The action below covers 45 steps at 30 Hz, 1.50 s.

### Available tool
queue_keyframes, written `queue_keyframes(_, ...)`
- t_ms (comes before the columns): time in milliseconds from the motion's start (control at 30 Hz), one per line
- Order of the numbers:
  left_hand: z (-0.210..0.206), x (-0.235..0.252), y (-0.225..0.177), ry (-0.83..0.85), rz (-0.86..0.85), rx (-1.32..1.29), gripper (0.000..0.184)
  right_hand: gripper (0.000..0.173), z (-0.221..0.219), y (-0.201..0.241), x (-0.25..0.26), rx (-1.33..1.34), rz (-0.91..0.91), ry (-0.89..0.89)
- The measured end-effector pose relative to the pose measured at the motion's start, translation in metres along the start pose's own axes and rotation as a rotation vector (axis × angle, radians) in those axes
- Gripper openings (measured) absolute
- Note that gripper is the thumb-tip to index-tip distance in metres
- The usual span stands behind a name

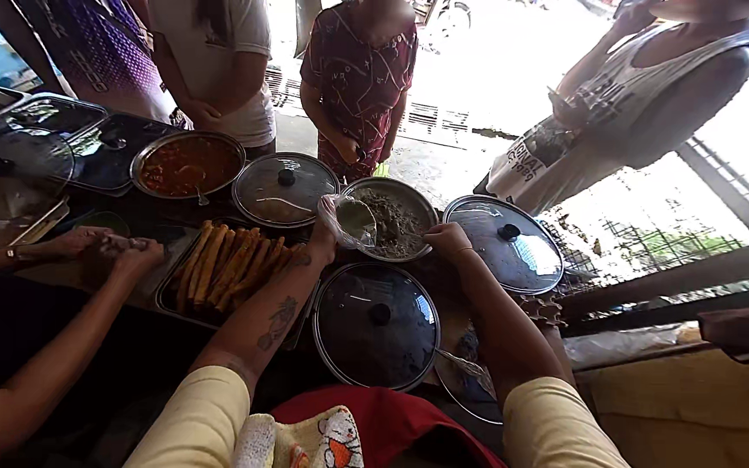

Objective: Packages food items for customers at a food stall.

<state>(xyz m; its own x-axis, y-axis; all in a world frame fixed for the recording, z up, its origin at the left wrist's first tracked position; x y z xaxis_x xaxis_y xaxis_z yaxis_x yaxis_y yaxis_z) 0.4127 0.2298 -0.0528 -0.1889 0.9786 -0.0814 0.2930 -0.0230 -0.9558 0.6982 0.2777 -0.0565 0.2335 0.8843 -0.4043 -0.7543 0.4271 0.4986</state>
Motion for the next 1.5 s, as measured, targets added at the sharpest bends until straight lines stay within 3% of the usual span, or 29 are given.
queue_keyframes(133,-0.004,0.007,0.007,0.007,-0.022,0.041,0.049,0.019,0.011,-0.003,-0.004,0.153,-0.023,0.007)
queue_keyframes(333,-0.026,0.016,0.011,-0.018,-0.011,0.131,0.051,0.017,0.043,0.024,-0.034,0.144,0.111,-0.059)
queue_keyframes(467,-0.046,0.019,0.011,-0.002,0.035,0.103,0.052,0.018,0.057,0.057,-0.072,-0.077,0.183,-0.122)
queue_keyframes(600,-0.061,0.02,0.011,-0.006,0.108,0.028,0.051,0.023,0.036,0.079,-0.12,-0.428,0.361,-0.402)
queue_keyframes(667,-0.061,0.023,0.018,0.011,0.121,-0.012,0.049,0.022,0.031,0.078,-0.128,-0.492,0.451,-0.545)
queue_keyframes(733,-0.058,0.023,0.023,0.01,0.138,-0.037,0.048,0.024,0.043,0.079,-0.128,-0.508,0.424,-0.603)
queue_keyframes(900,-0.047,0.02,0.02,0.029,0.099,-0.029,0.042,0.02,0.045,0.069,-0.083,-0.692,0.093,-0.419)
queue_keyframes(1033,-0.041,0.02,0.009,0.036,0.072,-0.019,0.046,0.013,0.008,0.04,-0.053,-0.73,0.029,-0.339)
queue_keyframes(1133,-0.036,0.018,0.002,0.027,0.075,-0.012,0.045,0.022,0.0,0.039,-0.048,-0.642,-0.064,-0.21)
queue_keyframes(1300,-0.028,0.019,-0.002,0.032,0.082,-0.02,0.053,0.026,0.012,0.03,-0.031,-0.405,-0.014,-0.073)
queue_keyframes(1500,-0.019,0.015,-0.006,0.004,0.061,-0.026,0.046,0.023,0.003,0.026,-0.013,-0.162,-0.015,-0.03)
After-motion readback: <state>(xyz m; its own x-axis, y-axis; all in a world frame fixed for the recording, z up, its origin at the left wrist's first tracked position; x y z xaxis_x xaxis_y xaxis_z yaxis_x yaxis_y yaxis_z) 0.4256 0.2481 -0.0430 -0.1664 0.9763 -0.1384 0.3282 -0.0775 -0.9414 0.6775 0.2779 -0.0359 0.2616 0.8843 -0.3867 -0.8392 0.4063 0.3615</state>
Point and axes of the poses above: each hand's wrist, its own x-axis towards the middle knuckle, its own z-axis out of the back of the hand, y = z × x, the point moved 2 cm from there along x, towards the middle knuckle, and after that the axes turned 10 degrees about -z, right-handed, at the moved point
